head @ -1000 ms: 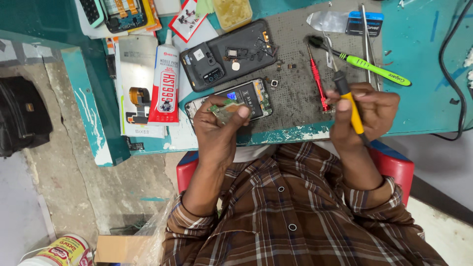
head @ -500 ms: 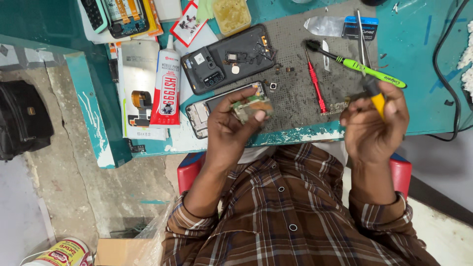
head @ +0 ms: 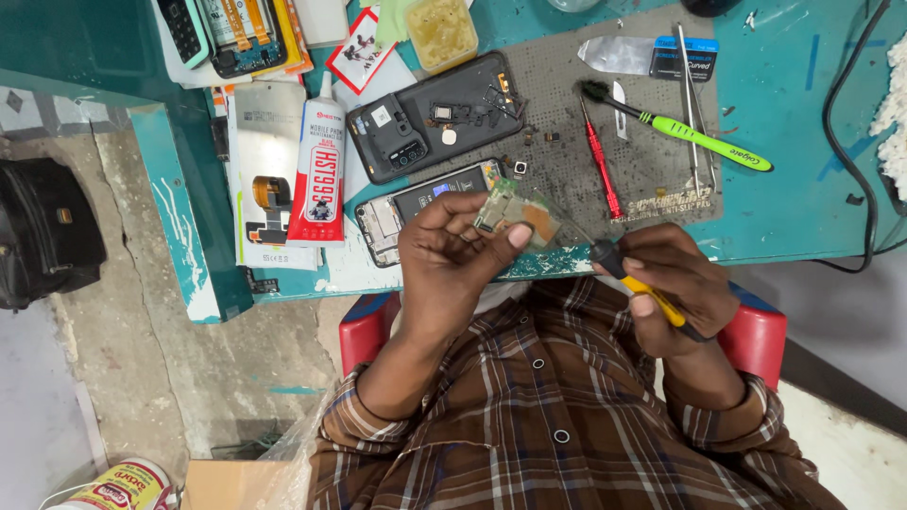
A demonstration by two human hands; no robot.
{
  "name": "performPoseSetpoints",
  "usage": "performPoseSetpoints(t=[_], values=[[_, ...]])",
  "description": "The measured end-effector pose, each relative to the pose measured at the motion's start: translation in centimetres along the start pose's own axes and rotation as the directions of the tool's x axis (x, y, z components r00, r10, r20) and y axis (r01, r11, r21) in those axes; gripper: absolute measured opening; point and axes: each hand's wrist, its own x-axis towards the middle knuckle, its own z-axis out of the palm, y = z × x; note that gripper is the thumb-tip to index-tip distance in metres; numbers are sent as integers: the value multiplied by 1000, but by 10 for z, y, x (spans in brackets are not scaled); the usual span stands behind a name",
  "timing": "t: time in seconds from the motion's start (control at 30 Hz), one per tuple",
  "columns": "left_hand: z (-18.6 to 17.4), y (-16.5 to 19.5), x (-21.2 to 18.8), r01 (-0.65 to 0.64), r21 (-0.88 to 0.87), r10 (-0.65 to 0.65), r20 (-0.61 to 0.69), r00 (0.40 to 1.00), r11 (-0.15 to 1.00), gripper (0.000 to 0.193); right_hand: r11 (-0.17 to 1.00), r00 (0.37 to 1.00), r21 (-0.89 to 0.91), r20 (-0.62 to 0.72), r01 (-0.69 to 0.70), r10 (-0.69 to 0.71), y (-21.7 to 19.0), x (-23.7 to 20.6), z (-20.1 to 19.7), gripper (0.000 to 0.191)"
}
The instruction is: The person holds a small green circuit board in one hand and works on it with a yellow-handled soldering iron, repositioning the board repeatedly. They then pick up a disassembled phone body, apply liquid from a dark bottle onto the board, and use tweezers to place small components onto the board.
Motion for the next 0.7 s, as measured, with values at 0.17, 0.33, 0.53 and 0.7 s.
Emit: performPoseSetpoints(t=[0.17, 0.33, 0.53, 0.7], values=[[-4, 0, -4, 16, 98, -14, -23, 1000, 995, 34, 998, 999, -69, 40, -11, 14, 0, 5, 1, 19], [-9, -1, -2, 36, 65, -31, -78, 996, 997, 37, 996, 999, -84, 52, -3, 8, 6, 7, 4, 19], [-12, -2, 6, 28, 153, -12, -105, 994, 988, 36, 998, 998, -61, 56, -14, 18, 16, 12, 3, 21], [-7, 0, 14, 59, 231, -27, -139, 990, 971, 36, 999, 998, -46, 60, -5, 8, 27, 18, -2, 21]])
